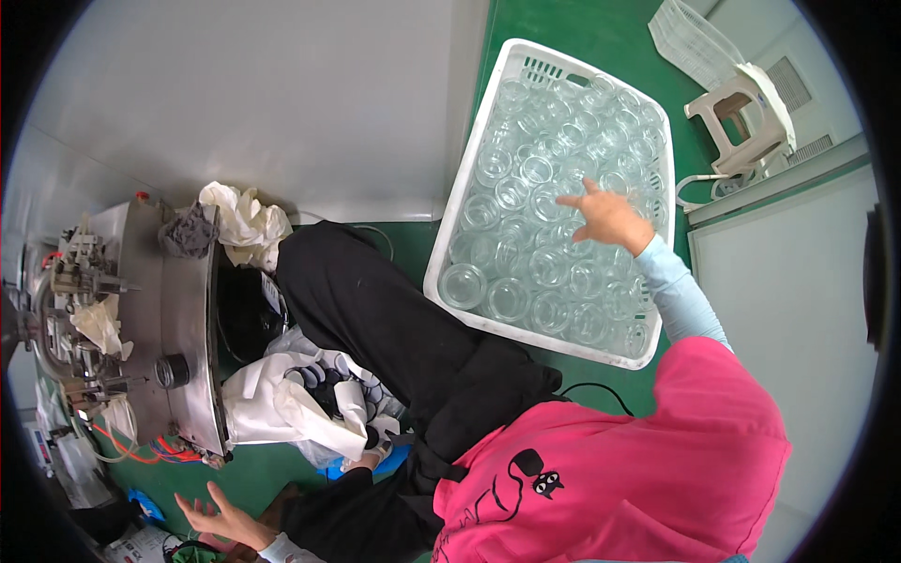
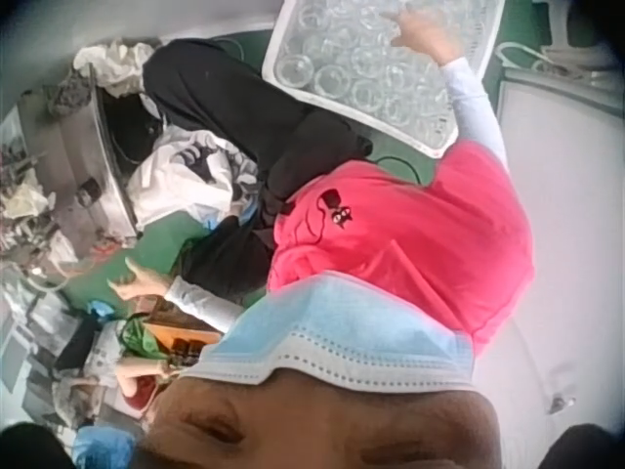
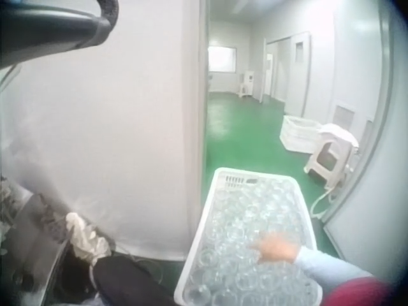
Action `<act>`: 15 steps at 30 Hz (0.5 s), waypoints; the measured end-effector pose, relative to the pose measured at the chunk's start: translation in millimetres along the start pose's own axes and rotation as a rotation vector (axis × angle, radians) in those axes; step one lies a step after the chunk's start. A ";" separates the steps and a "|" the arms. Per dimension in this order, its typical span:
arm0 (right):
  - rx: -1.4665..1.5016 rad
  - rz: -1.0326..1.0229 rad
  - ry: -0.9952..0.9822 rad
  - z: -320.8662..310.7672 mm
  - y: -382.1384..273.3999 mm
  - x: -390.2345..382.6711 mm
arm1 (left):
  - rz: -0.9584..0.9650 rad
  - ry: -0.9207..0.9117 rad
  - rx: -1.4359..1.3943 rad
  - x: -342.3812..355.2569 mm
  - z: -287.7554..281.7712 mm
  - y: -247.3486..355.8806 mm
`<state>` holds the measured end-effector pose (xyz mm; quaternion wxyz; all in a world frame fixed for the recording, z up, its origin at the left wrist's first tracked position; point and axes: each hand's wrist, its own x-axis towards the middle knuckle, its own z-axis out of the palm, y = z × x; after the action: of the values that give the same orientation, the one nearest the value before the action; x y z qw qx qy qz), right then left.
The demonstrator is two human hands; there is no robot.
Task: Filling glass jars with liquid using a filling machine and then manually capping them with lids.
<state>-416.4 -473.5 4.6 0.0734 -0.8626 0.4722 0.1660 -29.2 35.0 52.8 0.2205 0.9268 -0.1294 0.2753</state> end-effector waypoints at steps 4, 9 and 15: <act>-0.057 -0.009 0.125 26.1 -5.3 -7.4 | -0.049 -0.092 -0.108 -13.6 23.3 12.1; -0.229 -0.061 0.175 40.8 -1.5 -2.8 | -0.107 -0.180 -0.155 -26.1 27.6 -0.6; 0.035 -0.022 -0.062 55.6 35.6 35.4 | -0.203 -0.285 -0.451 -35.2 48.8 -14.4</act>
<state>-440.6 -505.1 -58.9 0.1049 -0.8608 0.4629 0.1838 -30.5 28.3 -8.7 0.4270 0.8919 -0.1237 0.0829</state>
